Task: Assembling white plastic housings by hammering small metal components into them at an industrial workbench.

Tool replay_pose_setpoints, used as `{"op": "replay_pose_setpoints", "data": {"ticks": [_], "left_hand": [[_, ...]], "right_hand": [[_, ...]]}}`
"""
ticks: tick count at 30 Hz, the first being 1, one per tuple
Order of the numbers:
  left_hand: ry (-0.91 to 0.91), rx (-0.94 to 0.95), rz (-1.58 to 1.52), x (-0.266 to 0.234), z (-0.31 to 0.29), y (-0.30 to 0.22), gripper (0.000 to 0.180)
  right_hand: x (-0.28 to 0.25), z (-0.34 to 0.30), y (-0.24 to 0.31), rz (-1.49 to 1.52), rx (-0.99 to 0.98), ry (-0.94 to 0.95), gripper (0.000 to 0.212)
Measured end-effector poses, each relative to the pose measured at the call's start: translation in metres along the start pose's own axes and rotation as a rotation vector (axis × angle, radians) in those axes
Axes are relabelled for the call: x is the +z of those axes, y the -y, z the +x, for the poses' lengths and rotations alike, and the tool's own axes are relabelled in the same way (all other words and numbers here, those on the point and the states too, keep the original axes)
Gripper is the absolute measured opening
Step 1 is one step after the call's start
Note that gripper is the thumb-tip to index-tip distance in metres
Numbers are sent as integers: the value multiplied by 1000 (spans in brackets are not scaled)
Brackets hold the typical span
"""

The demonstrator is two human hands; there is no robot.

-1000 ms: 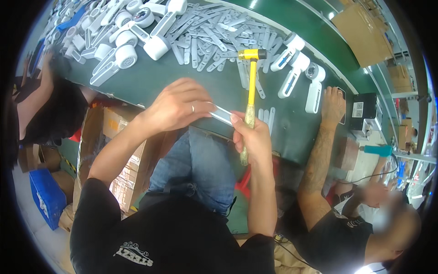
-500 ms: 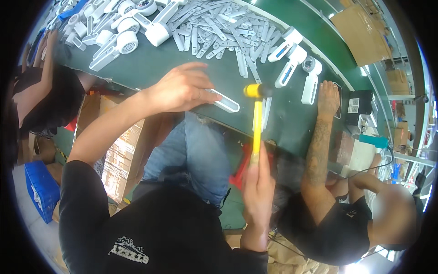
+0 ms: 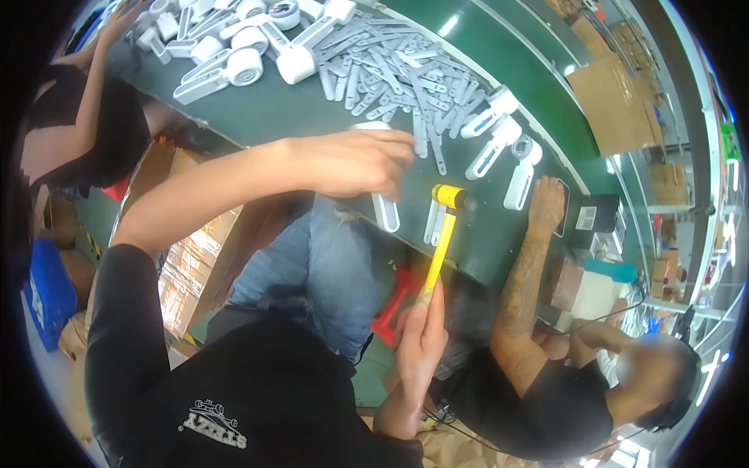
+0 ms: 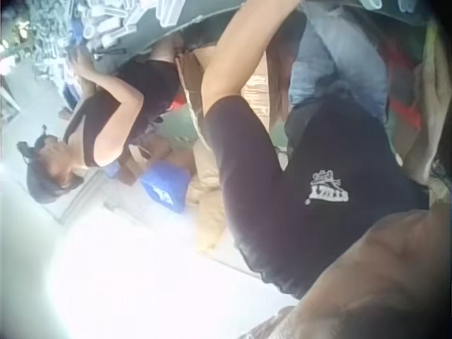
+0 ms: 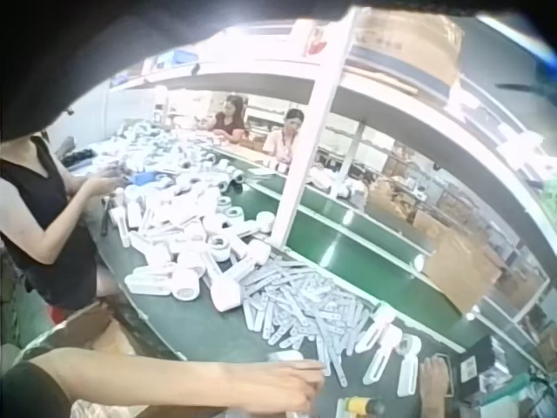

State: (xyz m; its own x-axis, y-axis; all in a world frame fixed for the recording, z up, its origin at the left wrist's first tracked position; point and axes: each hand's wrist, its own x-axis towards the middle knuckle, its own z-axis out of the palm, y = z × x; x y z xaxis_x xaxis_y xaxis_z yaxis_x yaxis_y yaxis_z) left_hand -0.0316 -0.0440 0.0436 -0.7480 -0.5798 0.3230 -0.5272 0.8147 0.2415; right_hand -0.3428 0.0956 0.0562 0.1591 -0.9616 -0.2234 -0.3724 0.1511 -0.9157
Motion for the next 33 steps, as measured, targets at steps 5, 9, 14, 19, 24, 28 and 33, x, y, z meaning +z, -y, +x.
{"op": "replay_pose_setpoints", "data": {"ticks": [5, 9, 14, 19, 24, 28, 33], "left_hand": [[-201, -173, 52, -2, -27, -13, 36], [-399, -554, 75, 33, -69, -52, 40], [-473, -457, 107, 42, -75, -35, 34], [-481, -386, 82, 39, -82, -29, 35], [-492, -444, 73, 44, -84, -31, 37], [-519, -440, 46, 44, -79, -32, 35], [-559, -465, 27, 53, -82, -27, 41]], "right_hand": [[1, -1, -10, 35, 8, -15, 55], [11, 11, -3, -1, -17, 30, 54], [16, 18, 31, -51, 19, 79, 53], [33, 20, 41, -114, -101, 18, 53], [41, 50, 21, -454, -123, 75, 54], [44, 37, 26, -294, -141, -30, 53], [32, 31, 35, -275, -213, 40, 54]]}}
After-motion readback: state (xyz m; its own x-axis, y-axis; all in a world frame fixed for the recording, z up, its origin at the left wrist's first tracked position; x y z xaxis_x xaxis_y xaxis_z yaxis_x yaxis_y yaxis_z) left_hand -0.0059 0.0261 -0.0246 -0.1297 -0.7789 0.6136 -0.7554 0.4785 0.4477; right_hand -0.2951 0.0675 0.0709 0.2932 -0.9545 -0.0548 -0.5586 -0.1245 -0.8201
